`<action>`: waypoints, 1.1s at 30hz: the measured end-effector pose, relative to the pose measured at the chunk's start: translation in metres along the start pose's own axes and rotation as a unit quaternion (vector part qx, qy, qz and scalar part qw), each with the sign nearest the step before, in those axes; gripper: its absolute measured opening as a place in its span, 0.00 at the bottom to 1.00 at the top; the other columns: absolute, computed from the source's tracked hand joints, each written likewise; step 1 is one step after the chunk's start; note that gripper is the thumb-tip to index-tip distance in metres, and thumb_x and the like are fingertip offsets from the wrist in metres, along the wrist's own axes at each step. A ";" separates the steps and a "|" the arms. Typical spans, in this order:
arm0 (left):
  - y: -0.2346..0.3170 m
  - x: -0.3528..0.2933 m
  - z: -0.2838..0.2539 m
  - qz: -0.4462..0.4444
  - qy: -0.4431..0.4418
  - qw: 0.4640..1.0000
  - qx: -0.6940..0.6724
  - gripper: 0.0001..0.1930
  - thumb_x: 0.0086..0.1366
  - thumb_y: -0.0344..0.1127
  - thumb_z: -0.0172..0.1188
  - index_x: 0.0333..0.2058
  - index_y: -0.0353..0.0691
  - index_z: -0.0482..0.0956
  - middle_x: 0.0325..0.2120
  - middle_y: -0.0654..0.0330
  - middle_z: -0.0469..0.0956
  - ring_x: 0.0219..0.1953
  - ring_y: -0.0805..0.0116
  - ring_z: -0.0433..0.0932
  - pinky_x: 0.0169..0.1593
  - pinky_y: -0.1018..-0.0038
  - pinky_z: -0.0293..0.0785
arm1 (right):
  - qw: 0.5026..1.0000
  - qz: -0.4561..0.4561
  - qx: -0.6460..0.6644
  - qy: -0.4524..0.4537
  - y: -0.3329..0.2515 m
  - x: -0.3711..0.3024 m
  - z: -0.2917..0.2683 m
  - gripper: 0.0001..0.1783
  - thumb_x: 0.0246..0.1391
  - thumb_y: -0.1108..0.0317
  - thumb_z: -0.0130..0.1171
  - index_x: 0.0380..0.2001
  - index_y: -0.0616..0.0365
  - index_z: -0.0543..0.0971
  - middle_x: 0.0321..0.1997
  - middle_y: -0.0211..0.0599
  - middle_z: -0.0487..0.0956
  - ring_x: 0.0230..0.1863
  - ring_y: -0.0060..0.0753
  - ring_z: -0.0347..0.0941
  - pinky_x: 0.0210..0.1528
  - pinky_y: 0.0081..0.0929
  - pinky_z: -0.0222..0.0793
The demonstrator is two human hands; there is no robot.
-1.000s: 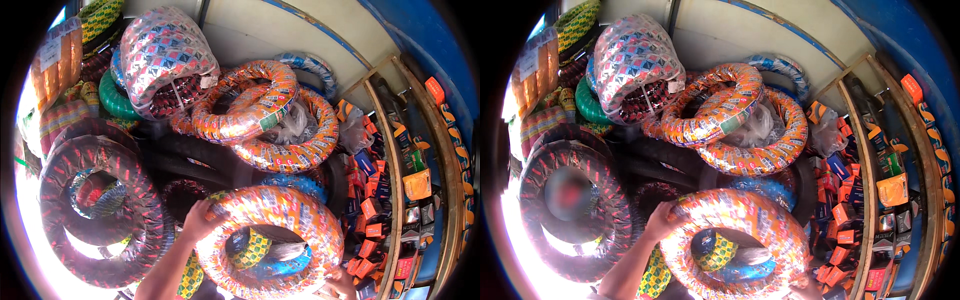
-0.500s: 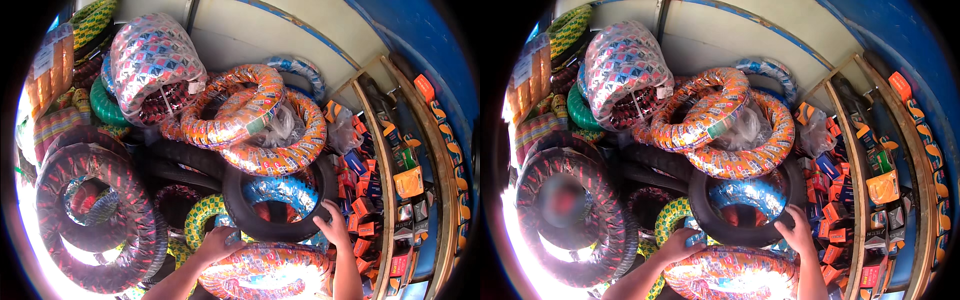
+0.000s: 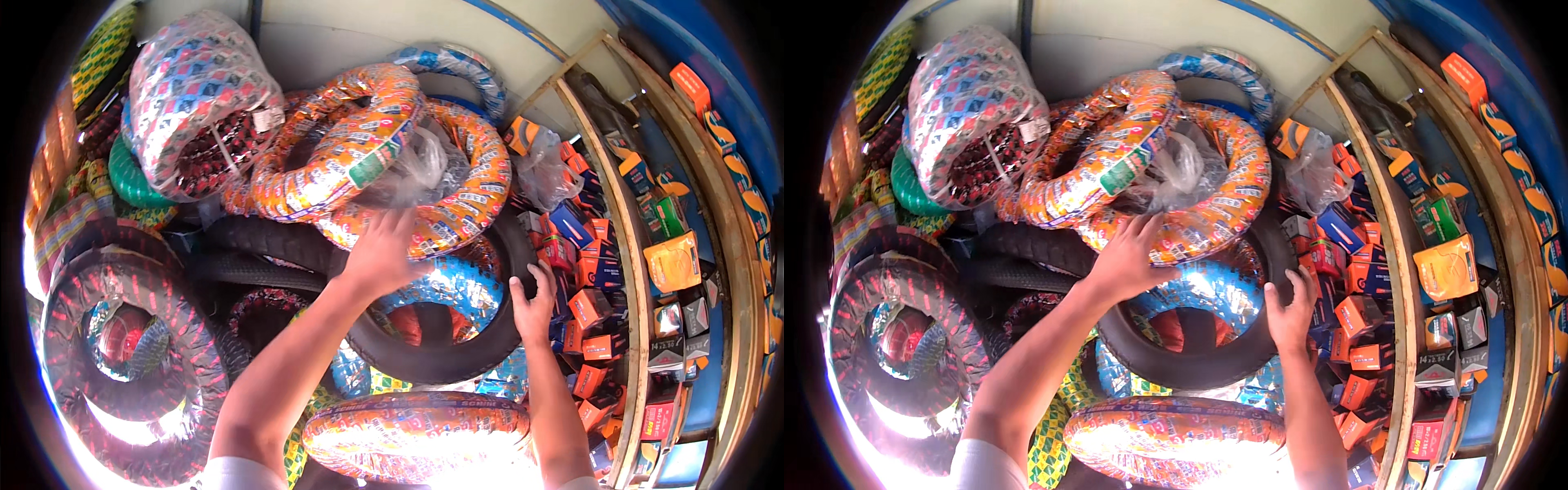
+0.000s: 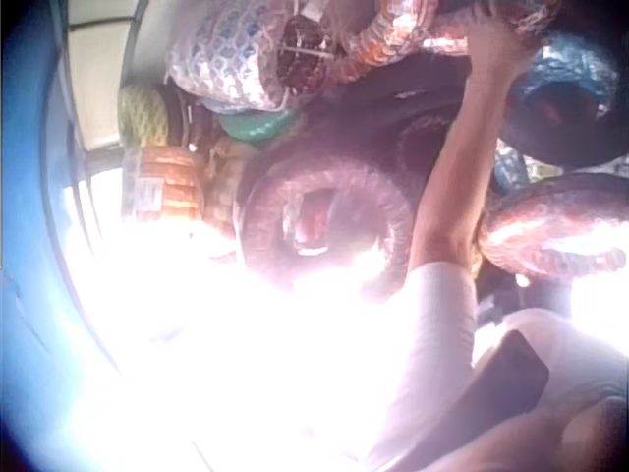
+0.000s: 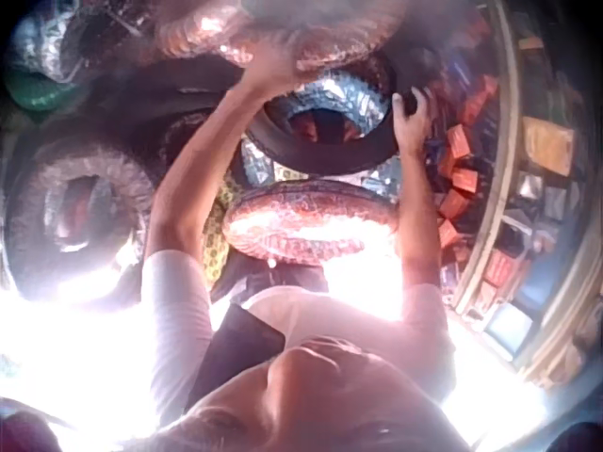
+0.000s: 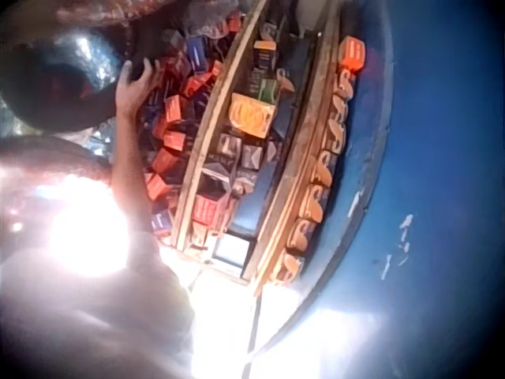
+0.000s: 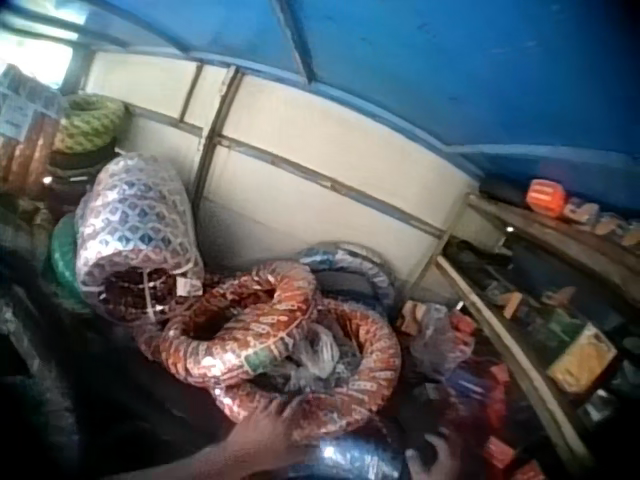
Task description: The person unlocks a gate and enters a storage area filled with tires. They pick up, inspect, and move several wrapped and unwrapped tires, stacking them in a pile. The person handles tires one at a time, shifting them to rearrange the stack.
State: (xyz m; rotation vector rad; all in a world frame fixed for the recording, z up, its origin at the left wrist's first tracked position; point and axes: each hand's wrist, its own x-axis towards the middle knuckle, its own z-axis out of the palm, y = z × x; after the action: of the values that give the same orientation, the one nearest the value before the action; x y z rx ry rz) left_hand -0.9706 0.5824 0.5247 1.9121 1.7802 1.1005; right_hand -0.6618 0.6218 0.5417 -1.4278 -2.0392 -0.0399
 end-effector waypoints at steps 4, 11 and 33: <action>0.027 0.058 0.037 -0.024 -0.096 0.990 0.104 0.56 0.40 0.55 0.72 0.64 0.35 0.52 0.52 0.46 0.67 0.56 0.46 0.66 0.59 0.54 0.62 | 1.000 0.002 -0.004 0.017 -0.002 -0.001 0.004 0.24 0.46 0.66 0.66 0.47 0.63 0.73 0.57 0.53 0.67 0.59 0.55 0.61 0.62 0.44 0.56; 0.040 0.095 0.052 -0.062 -0.111 0.988 0.086 0.51 0.41 0.50 0.70 0.62 0.37 0.54 0.46 0.43 0.72 0.51 0.45 0.72 0.54 0.59 0.69 | 0.997 0.019 -0.063 -0.036 0.001 -0.002 0.002 0.35 0.43 0.64 0.66 0.55 0.62 0.66 0.60 0.56 0.63 0.60 0.60 0.58 0.62 0.47 0.56; -0.038 0.106 -0.191 -0.117 -0.056 0.896 -0.425 0.32 0.54 0.46 0.65 0.54 0.38 0.67 0.41 0.54 0.78 0.40 0.65 0.80 0.47 0.66 0.77 | 0.988 -0.077 -0.104 -0.079 -0.044 0.025 0.010 0.45 0.40 0.58 0.69 0.60 0.63 0.61 0.63 0.58 0.60 0.63 0.58 0.56 0.63 0.48 0.54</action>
State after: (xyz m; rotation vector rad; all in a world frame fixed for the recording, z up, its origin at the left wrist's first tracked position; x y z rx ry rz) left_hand -1.1390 0.6373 0.6588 1.1647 1.1177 1.3356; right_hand -0.7090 0.6286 0.5614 -1.4327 -2.3297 -0.2177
